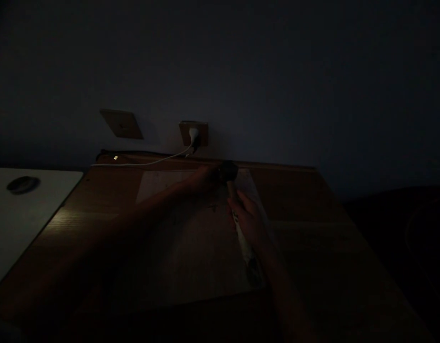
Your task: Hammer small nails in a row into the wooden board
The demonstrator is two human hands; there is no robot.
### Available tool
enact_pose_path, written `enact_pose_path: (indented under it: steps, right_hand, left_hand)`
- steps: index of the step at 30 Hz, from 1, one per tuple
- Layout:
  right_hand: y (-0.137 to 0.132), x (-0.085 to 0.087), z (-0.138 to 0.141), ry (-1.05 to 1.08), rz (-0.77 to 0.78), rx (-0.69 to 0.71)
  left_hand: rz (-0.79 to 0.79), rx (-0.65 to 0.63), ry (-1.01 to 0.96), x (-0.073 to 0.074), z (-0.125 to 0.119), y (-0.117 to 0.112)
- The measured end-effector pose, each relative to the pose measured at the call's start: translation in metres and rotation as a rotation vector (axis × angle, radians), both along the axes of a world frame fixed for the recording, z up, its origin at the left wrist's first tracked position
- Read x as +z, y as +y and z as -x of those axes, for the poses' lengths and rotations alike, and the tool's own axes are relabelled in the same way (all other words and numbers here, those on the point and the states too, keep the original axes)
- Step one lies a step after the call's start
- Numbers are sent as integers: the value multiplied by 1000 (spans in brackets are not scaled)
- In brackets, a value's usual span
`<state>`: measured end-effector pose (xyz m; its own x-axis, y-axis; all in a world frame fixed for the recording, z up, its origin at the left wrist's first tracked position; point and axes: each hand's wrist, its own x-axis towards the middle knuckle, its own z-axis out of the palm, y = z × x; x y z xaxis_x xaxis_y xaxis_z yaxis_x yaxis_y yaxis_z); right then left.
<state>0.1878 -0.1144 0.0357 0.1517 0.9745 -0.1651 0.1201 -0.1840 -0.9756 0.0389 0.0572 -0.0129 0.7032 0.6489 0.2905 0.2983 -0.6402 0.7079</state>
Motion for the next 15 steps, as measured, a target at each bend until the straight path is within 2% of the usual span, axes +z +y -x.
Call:
enact_pose_path:
  steps: [7,9,12,15]
  right_hand:
    - [-2,-8,3,16,7,-8]
    - [-2,-9,3,27,21,-14]
    - [-4,-8,1,50,51,-20]
    - [-8,-7,-1,69,45,-43]
  left_hand:
    - [13,-15,-30,-7,-1,-1]
    - [18,-23,-36,-4,-1,0]
    - [34,-42,15,14,8,3]
    - [32,-113,189,48,27,3]
